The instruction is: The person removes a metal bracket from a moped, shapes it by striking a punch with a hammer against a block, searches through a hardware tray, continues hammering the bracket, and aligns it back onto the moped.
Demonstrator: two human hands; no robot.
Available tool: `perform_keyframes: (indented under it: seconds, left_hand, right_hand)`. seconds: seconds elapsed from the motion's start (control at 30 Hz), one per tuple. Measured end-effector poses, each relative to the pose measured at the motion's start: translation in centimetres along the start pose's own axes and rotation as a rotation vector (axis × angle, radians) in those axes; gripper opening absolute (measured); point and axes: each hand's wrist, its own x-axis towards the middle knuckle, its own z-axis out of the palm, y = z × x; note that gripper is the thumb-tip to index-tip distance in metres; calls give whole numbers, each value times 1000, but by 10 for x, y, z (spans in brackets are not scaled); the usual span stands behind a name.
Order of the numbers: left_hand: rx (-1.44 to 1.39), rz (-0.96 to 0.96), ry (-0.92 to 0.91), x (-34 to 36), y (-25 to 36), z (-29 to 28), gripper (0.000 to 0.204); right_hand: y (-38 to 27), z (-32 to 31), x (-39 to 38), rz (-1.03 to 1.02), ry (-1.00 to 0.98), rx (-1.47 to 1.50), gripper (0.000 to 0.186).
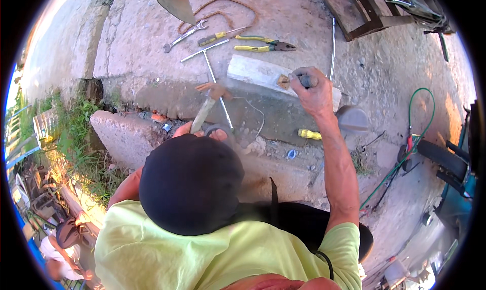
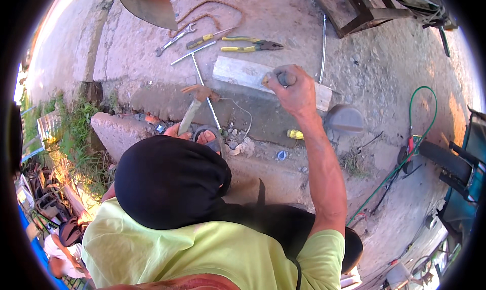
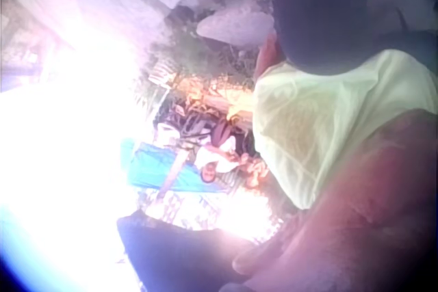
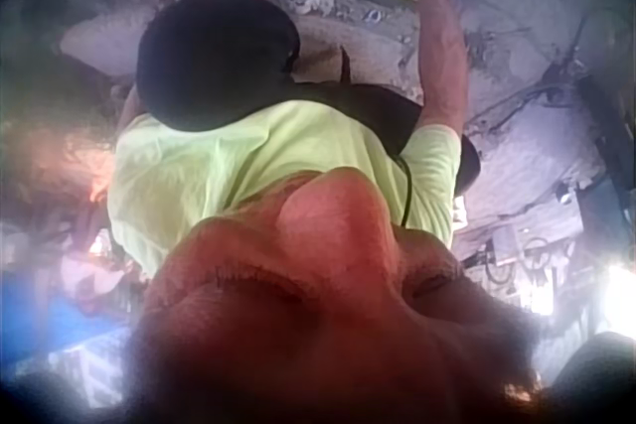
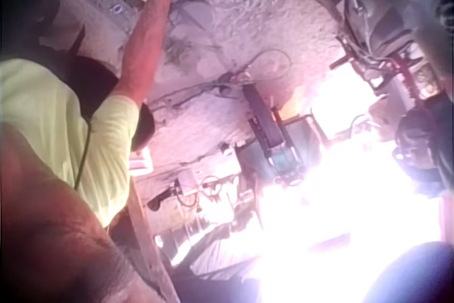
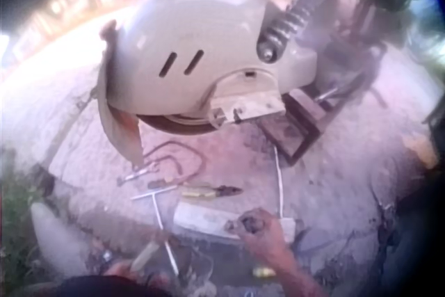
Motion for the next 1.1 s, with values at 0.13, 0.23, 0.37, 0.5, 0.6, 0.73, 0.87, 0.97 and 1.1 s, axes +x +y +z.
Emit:
perform_keyframes:
  seconds: [0.13, 0.23, 0.37, 0.5, 0.6, 0.73, 0.87, 0.97, 1.1]
  left_hand:
    - [-1, -11, 26, -2, 0, -3, 23]
    - [-8, -21, 46, 2, 3, -2, 23]
    - [39, 11, 48, -3, 24, -9, 23]
    - [414, 198, -168, -13, 104, -35, 30]
    - [841, 993, -7, -13, 147, -19, 35]
    - [866, 511, -74, -8, 163, -12, 40]
    - [967, 616, -32, -19, 180, -23, 40]
    - [762, 732, 86, -55, 234, -28, 37]
    - [118, 1364, -13, -83, 288, 3, 32]
  right_hand:
    - [4, 3, 2, -205, -61, -87, 15]
    - [20, 20, -3, -210, -73, 70, 17]
    - [5, 34, -6, -80, -114, 258, 18]
    - [3, 26, -1, -58, -196, 193, 19]
    - [5, 23, 0, -15, -234, 142, 22]
    - [14, 30, -6, -50, -196, 265, 18]
    - [19, 37, -9, -50, -145, 279, 20]
    - [19, 31, -9, -61, -131, 241, 20]
    - [33, 18, -7, -14, -167, 219, 20]
